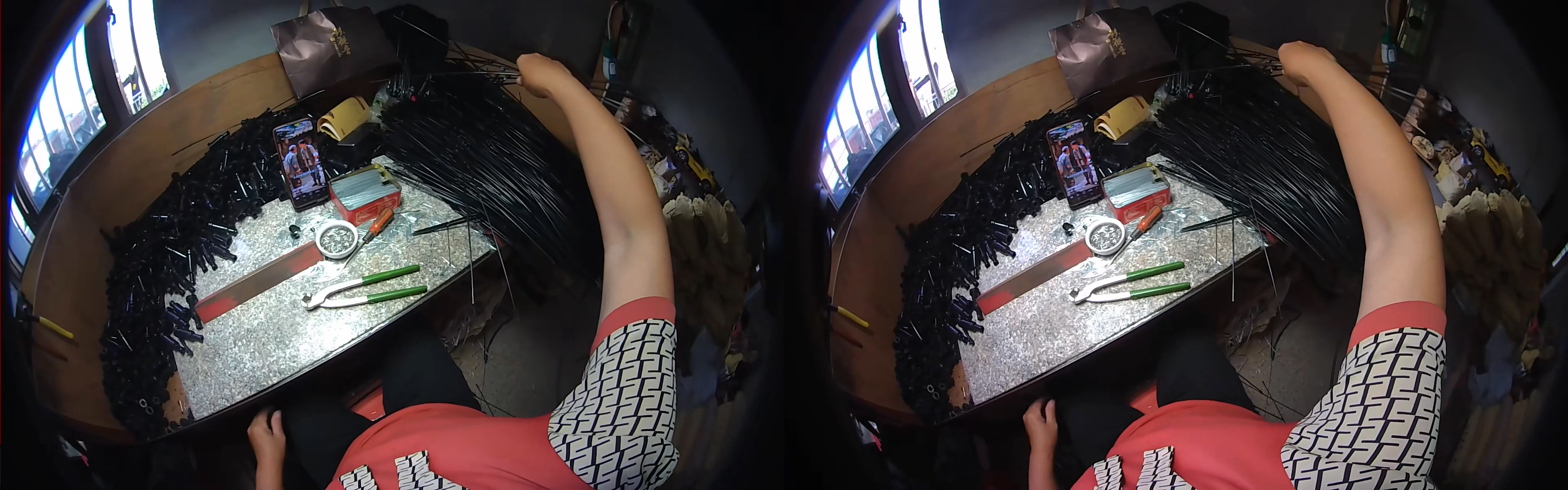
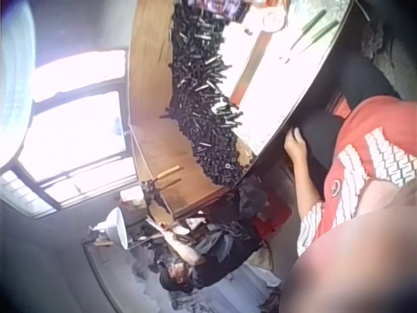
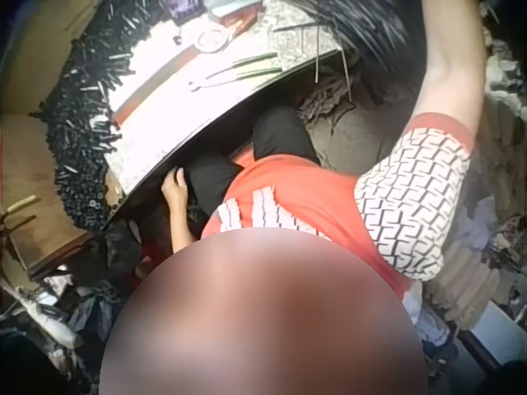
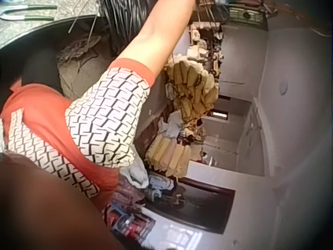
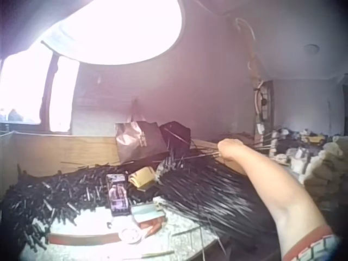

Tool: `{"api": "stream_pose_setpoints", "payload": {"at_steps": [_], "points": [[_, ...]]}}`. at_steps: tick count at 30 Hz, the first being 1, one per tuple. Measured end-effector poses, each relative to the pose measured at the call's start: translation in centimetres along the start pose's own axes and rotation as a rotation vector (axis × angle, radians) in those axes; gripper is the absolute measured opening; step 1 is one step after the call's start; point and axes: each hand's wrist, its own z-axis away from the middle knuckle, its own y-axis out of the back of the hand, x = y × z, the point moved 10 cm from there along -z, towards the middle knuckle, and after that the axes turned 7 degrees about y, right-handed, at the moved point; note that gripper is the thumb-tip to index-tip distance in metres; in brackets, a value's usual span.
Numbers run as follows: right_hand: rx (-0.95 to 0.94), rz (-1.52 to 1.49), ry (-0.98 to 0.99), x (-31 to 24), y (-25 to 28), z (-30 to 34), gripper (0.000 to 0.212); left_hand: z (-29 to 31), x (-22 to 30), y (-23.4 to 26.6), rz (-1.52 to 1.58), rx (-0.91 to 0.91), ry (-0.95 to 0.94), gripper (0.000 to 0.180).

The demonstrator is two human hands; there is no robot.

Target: The recorder is assembling black bristles into a plastic mounting base and using pliers to secure or trim them.

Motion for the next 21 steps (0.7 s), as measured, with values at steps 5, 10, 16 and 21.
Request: {"api": "stream_pose_setpoints", "payload": {"at_steps": [5, 10, 16, 21], "points": [[-0.044, -0.012, 0.053, -0.3, 1.3, -1.0, 0.026, 1.3, 16.7, -6.4, 0.845, -0.664, 0.018, 0.032], [-0.07, -0.112, 0.091, 1.0, 1.7, -1.9, 0.024, 0.9, 30.3, -13.9, 0.857, -1.066, -0.028, 0.058], [-0.155, -0.437, -0.032, 3.0, -3.4, -3.0, 0.024, -1.4, 42.3, -19.7, 0.641, -1.028, -0.264, 0.075], [-0.148, -0.413, 0.036, 5.3, -10.4, -3.4, 0.031, -0.8, 48.7, -20.0, 0.632, -0.864, -0.546, 0.066]]}}
